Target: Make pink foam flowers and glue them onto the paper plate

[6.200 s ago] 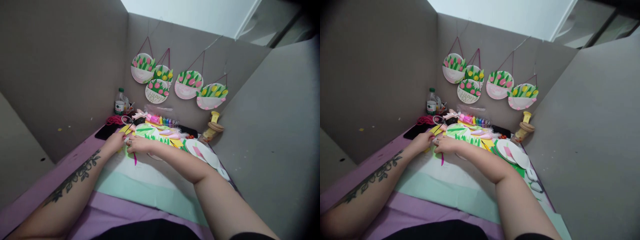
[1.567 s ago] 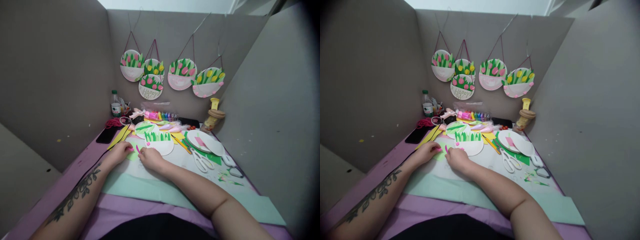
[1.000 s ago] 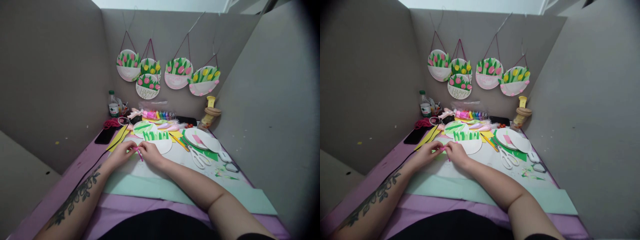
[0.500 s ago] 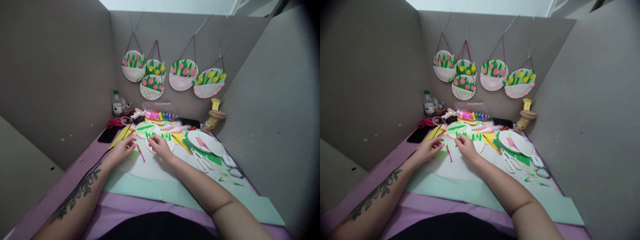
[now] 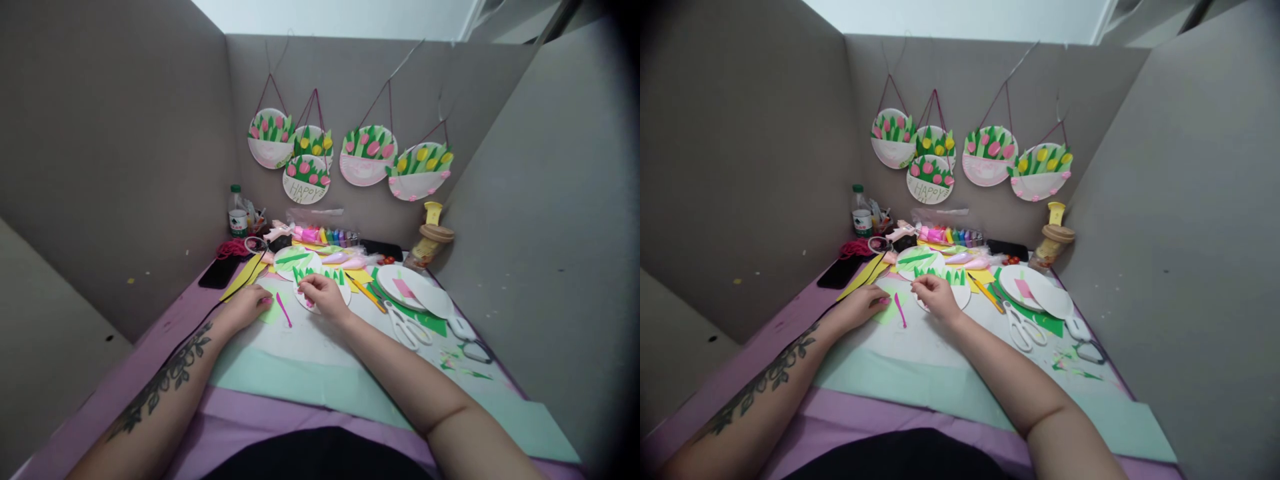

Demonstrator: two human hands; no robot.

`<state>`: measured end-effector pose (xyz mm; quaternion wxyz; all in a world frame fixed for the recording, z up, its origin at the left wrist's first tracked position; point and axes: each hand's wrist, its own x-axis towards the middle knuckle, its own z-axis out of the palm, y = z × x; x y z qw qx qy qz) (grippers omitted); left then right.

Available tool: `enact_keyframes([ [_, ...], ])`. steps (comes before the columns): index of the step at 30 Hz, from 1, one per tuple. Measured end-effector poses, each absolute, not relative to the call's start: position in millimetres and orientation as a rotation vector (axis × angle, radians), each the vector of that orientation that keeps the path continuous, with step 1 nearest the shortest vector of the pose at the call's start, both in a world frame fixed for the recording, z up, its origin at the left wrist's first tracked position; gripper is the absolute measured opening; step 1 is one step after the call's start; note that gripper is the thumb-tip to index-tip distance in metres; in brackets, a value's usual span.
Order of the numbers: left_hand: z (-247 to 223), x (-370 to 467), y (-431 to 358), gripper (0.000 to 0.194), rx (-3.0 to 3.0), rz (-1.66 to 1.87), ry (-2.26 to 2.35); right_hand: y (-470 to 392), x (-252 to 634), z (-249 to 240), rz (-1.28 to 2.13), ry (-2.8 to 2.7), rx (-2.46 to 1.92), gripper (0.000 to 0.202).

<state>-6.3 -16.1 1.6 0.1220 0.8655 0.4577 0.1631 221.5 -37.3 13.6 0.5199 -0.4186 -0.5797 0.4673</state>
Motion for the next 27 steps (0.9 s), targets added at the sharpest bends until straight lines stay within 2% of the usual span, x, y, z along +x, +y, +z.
enact_keyframes([
  [4,1.2,-7.9,-13.9,0.034,2.482,0.518,1.364,-28.1,230.1,15.0,1.104,-1.339,-0.947,0.028],
  [8,7.6,-3.9,-16.7,0.029,2.336,0.741,1.372,-22.4,238.1,16.8,0.979,-1.374,-0.941,0.025],
  [12,15.0,11.7,-30.8,0.033,1.868,0.895,1.255,-32.4,230.0,18.4,0.716,-1.63,-0.904,0.01],
  [16,15.0,28.8,-46.2,0.041,1.43,0.842,1.068,-48.0,212.6,16.4,0.577,-1.845,-0.814,0.008],
  [22,16.5,33.7,-54.4,0.036,1.18,0.826,0.926,-54.5,209.6,15.9,0.439,-1.889,-0.777,0.023],
  [27,18.1,35.0,-55.4,0.032,1.075,0.823,0.878,-55.4,211.1,18.7,0.419,-1.922,-0.693,0.025],
])
